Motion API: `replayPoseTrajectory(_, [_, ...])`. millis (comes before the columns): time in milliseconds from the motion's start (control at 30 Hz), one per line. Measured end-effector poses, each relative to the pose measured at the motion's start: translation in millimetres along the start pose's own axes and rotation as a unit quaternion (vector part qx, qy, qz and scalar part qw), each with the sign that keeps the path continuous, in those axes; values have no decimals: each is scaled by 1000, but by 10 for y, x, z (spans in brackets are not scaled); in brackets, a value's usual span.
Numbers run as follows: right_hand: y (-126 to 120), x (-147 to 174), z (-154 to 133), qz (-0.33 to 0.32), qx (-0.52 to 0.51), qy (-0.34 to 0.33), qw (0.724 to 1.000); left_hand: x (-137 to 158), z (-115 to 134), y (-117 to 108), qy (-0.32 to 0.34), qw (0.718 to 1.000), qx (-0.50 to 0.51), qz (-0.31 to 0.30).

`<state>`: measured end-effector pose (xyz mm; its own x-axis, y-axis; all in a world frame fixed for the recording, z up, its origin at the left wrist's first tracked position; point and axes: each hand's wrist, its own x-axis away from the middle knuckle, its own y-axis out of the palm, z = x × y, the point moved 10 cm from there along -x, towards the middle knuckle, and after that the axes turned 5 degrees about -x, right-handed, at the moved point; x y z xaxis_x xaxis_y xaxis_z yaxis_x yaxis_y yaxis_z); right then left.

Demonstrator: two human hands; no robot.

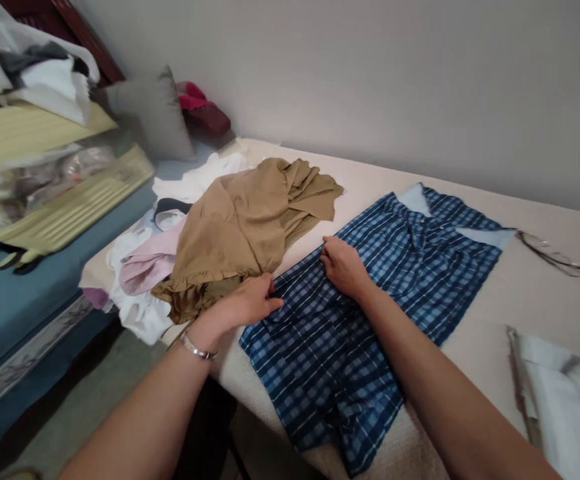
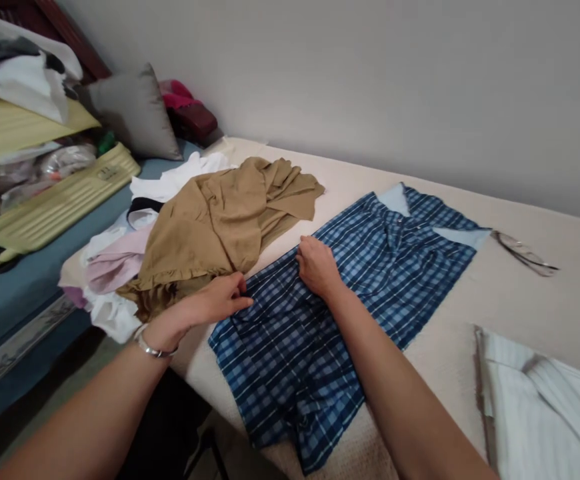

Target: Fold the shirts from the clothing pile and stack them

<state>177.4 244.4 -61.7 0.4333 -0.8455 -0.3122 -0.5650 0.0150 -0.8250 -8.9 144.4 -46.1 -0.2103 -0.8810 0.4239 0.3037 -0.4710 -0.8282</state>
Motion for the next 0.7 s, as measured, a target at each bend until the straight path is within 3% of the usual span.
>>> replayPoseTrajectory(133, [-268,-4,158,55,-26,42,997,-15,-28,52,-45,995,-81,27])
replayPoseTrajectory(233, [-711,-44,639,115,20,149,982,-10,16,81,-50,993,-103,16])
replayPoseTrajectory(333, [-1193,-24,1269,156,105,297,936,-6,45,84,-51,993,-107,6])
replayPoseTrajectory(400, [-1387,29,1637,155,146,388,897,-14,50,89,-52,992,-112,2])
replayPoseTrajectory(533, [-1475,95,2001,140,209,475,843,-40,54,120,-52,990,-131,-8])
replayPoseTrajectory(700, [-1376,-16,2067,110,234,458,851,-39,56,131,-58,989,-138,-12])
